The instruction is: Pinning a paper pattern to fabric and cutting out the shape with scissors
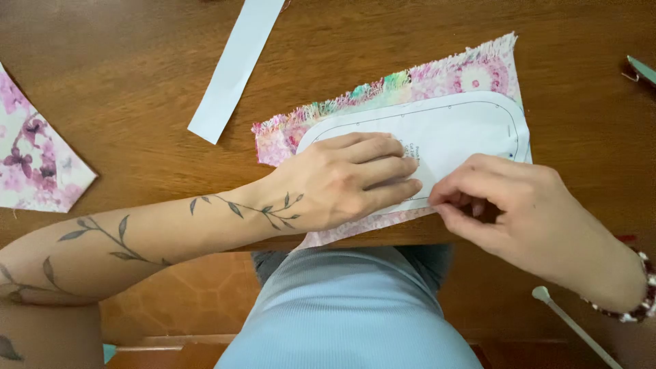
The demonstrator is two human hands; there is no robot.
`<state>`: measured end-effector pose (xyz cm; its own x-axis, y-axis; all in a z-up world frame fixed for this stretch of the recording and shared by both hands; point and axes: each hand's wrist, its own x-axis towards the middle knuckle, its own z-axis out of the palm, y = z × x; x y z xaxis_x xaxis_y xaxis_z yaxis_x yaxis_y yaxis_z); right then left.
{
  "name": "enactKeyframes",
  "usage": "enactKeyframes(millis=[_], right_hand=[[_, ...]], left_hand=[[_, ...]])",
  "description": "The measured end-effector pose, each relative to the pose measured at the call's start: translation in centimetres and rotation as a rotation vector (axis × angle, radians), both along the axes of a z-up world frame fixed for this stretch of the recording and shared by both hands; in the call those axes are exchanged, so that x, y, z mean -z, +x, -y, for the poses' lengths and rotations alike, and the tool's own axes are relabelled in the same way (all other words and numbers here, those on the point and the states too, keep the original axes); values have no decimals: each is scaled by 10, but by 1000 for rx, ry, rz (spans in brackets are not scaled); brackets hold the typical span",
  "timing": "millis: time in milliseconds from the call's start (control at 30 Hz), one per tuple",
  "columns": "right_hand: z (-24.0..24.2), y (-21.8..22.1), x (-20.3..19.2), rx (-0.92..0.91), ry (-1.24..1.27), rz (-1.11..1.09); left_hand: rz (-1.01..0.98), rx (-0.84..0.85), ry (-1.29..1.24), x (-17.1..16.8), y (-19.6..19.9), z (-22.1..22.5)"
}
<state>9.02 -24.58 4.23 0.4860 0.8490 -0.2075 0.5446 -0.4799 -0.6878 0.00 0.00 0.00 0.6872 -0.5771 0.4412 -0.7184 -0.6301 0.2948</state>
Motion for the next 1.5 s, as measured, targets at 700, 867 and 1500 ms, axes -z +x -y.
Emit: enactKeyframes(millis=[700, 867, 1500], right_hand=[[-9, 10, -1, 45, -209, -99], [-9, 8, -1, 57, -207, -111], [-14, 17, 2, -138, -275, 42]], left_hand=[[-122, -9, -100, 10, -12, -1], [-55, -35, -100, 2, -14, 0], [-12, -291, 50, 0, -59, 21]])
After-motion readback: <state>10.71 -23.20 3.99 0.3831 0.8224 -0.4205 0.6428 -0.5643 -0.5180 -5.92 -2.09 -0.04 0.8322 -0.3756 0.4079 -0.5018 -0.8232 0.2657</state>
